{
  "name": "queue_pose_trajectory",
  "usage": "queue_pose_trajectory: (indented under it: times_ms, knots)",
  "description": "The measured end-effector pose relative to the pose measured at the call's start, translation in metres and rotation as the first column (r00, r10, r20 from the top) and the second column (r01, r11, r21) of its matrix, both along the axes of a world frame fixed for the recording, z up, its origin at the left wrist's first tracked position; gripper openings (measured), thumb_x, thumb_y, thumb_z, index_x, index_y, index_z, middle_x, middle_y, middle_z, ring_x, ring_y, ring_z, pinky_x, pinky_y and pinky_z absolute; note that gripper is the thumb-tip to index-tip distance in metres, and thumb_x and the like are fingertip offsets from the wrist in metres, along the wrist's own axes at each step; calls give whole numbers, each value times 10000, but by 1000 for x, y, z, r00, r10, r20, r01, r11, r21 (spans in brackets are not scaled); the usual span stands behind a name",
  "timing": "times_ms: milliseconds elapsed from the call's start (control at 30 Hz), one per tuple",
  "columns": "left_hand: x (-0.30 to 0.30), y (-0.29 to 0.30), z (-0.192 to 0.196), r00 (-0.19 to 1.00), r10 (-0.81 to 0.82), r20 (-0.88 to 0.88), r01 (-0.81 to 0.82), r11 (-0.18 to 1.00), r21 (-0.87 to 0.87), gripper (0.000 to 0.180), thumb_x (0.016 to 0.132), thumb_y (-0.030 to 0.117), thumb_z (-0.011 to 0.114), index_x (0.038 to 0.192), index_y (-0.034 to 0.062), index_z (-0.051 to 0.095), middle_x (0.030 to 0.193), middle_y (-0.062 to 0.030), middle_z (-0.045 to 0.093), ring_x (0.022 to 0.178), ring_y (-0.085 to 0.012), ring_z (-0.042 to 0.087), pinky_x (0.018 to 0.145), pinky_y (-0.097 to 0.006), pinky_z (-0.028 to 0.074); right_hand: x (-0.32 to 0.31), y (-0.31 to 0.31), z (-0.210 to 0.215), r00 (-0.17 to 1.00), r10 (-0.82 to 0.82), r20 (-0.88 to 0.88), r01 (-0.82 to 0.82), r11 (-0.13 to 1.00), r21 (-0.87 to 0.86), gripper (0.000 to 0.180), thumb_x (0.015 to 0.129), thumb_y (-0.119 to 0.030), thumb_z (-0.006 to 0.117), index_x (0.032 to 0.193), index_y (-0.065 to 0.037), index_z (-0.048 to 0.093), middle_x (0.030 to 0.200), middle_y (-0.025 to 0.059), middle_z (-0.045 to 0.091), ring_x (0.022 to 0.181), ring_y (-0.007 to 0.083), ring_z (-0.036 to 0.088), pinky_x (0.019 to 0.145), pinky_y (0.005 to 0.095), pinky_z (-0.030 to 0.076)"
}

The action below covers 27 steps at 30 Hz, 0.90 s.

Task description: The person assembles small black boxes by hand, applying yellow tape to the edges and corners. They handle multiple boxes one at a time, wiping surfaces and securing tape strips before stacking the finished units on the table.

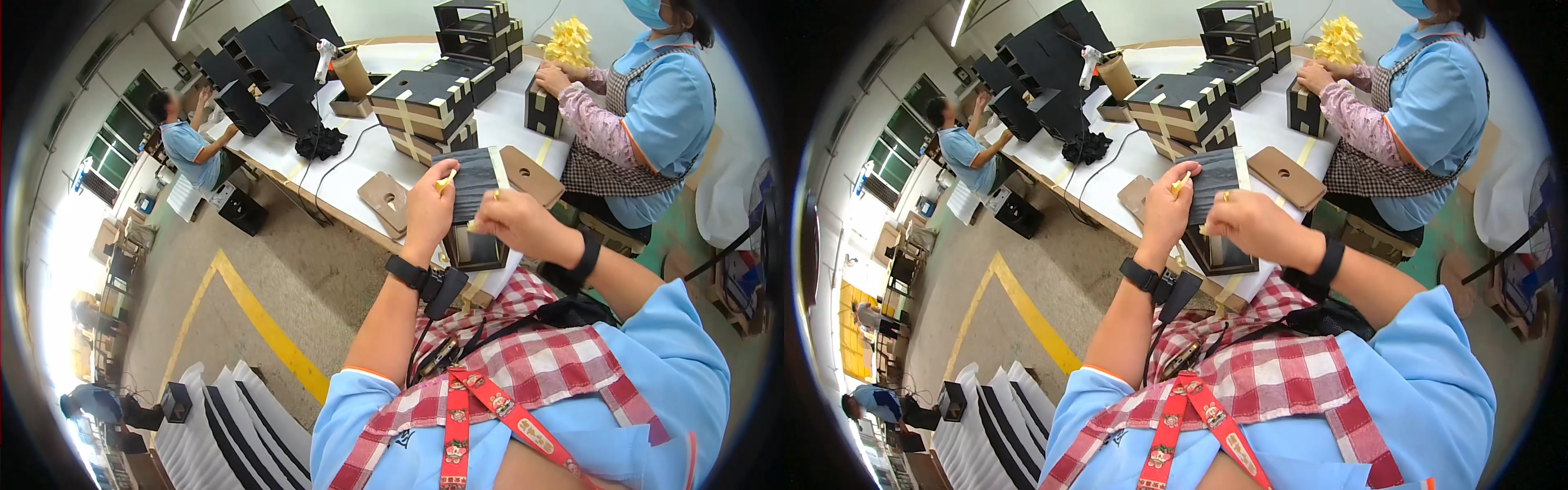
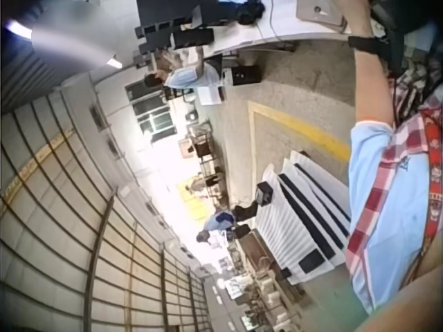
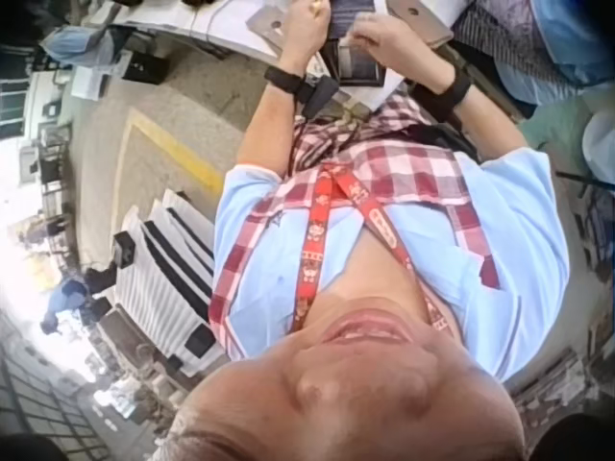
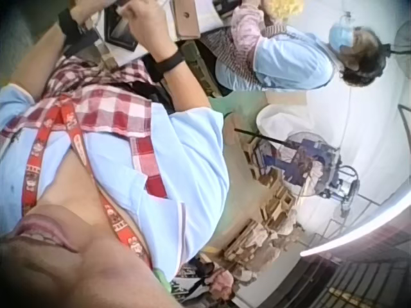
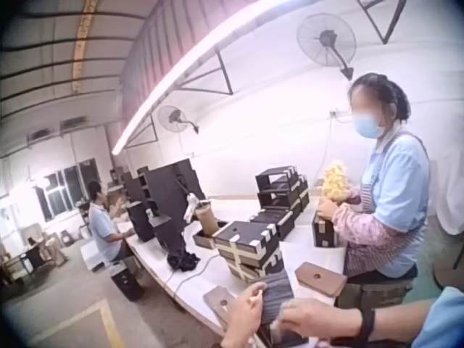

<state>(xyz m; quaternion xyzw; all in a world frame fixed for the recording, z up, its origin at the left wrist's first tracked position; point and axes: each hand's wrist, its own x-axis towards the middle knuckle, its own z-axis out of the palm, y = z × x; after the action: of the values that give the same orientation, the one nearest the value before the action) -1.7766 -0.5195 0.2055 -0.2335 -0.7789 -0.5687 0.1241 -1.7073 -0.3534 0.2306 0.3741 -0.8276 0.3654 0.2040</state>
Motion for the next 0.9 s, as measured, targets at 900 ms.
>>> queue_pose_trajectory:
  times_ms: [900]
  knots:
    - [192, -201, -85, 645, 601, 471, -713, 695, 90, 248, 930, 166, 479, 1084, -9, 562, 962, -97, 629, 818, -156, 617, 725, -264, 458, 52, 5, -31, 575, 453, 681, -165, 880, -445, 140, 909, -83, 528, 870, 45, 571, 922, 106, 603, 697, 102, 564, 620, 232, 486]
